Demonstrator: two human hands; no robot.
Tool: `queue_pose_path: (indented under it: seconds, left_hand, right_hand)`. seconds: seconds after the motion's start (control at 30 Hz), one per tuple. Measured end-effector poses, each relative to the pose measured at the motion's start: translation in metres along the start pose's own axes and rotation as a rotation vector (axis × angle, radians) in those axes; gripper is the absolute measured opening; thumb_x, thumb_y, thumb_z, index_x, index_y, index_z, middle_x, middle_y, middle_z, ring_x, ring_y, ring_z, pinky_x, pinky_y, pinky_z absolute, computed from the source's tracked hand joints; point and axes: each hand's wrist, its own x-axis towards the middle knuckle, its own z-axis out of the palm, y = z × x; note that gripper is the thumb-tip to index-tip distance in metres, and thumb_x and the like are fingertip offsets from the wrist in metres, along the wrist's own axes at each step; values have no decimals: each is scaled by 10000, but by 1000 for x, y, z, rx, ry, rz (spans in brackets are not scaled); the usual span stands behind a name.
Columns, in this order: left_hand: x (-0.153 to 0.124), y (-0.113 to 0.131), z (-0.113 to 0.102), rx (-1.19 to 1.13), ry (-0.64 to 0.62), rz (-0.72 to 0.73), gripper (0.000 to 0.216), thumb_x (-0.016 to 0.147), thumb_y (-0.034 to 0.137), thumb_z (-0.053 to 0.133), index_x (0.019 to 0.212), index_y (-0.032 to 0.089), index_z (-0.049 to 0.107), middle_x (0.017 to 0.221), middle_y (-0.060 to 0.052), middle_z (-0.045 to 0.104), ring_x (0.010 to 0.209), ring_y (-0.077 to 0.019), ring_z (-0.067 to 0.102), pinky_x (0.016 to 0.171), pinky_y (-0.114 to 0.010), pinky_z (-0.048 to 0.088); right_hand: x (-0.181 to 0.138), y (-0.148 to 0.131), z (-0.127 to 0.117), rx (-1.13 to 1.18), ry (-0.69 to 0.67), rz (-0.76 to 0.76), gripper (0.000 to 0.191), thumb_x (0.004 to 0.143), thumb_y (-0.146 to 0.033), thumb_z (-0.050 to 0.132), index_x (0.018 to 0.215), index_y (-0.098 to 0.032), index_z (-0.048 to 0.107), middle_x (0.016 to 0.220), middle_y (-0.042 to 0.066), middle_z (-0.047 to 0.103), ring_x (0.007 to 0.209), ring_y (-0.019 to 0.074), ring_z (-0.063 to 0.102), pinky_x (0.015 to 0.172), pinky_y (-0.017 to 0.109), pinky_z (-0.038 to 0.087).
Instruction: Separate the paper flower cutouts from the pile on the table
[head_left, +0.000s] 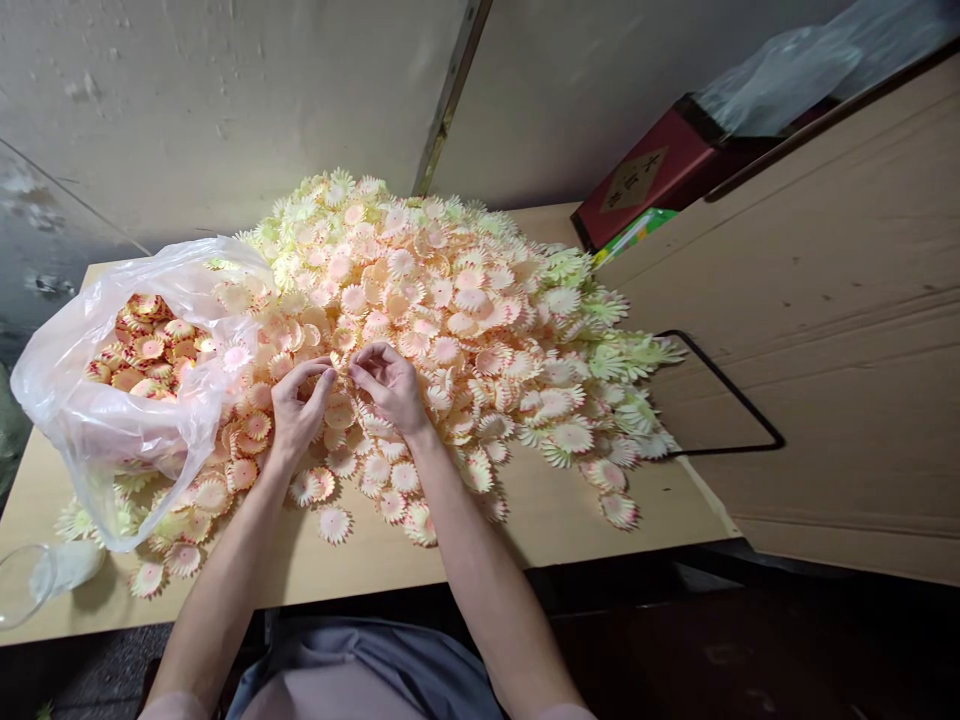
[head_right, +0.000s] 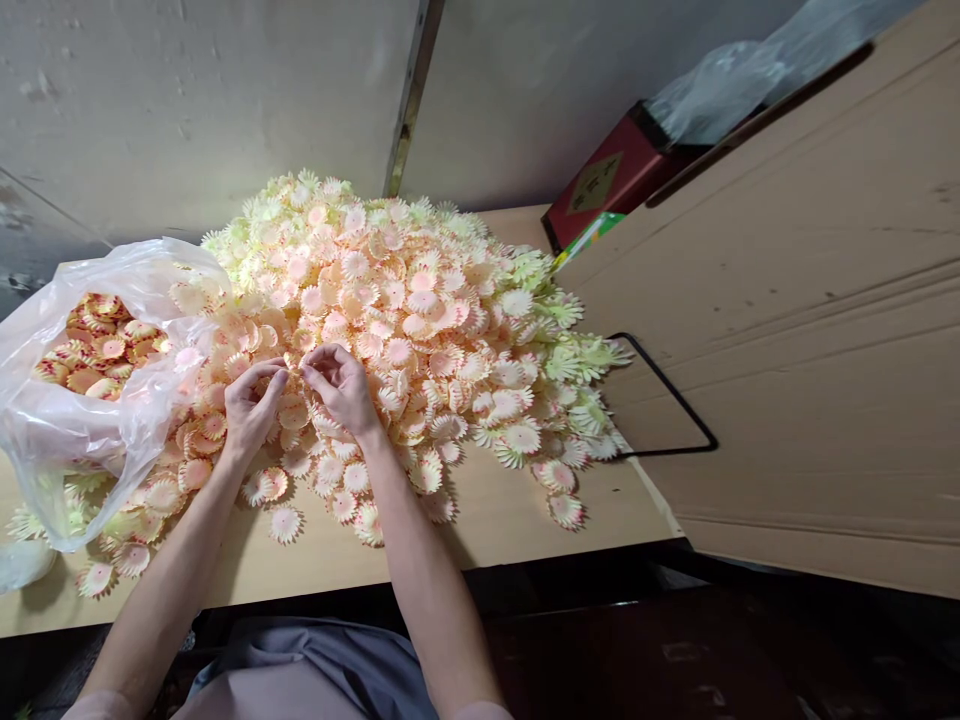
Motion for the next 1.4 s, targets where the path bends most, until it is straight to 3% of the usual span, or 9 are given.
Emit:
queue_pose_path:
  seconds: [0.1,0.27,0.43,0.87,1.07,1.13,1.27,1.4]
  left_hand:
    - [0,0,0,7,-17,7,200,869,373,649,889,188,721,1010,-85,746,941,-199,696,828,-307,544]
    - [0,2,0,37,-32,-35,223,885,389,625,916,183,704,954,-74,744,810,-159,680,676,-249,523]
    - [0,2,0,48,-48,-8,229,873,395,636,916,183,712,857,-58,740,694,-134,643,578,-226,484]
    - [-2,6,2,81,-42,-4,207,903,378,599,923,189,683,1019,-69,743,587,-95,574,534,-220,431]
    - [3,3,-1,-11,110,-76,227,909,399,585,832,187,614,708,9,643,509,-80,529,486,-199,414]
    - [4,3,-1,-28,134,-77,205,887,390,620,864,186,630,777,-8,674,573,-93,586,508,-200,441]
    - [4,5,-1,-2,128,6,221,848,334,679,1019,196,658,1056,-77,719,942,-178,674,673,-243,527]
    - [3,5,-2,57,83,56,165,865,322,665,966,197,703,1001,-63,733,896,-167,675,765,-276,535]
  right_hand:
    - [0,2,-1,-13,-20,-1,312,765,-461,744,860,-221,567,829,0,603,728,119,562,665,249,484]
    - [0,0,-1,-5,-29,-17,294,774,-450,744,863,-221,584,820,-2,599,741,119,564,681,246,497]
    - [-2,-8,4,-2,-35,12,394,671,-433,832,917,-219,610,916,20,643,823,141,619,750,275,546]
    - [1,-2,0,39,105,-13,343,643,-390,853,795,-207,605,760,-28,625,705,104,602,690,248,521]
    - [8,3,-13,165,276,13,359,629,-342,851,734,-212,532,681,-62,540,602,79,520,584,225,456]
    - [10,4,-14,166,295,14,352,639,-358,836,735,-216,528,675,-60,527,595,85,503,559,227,442]
    - [10,2,-10,126,290,31,355,627,-389,843,773,-212,573,726,-37,595,631,97,535,576,233,472]
    - [6,0,-7,96,207,49,335,623,-385,859,797,-201,639,776,-12,671,712,111,616,680,241,530]
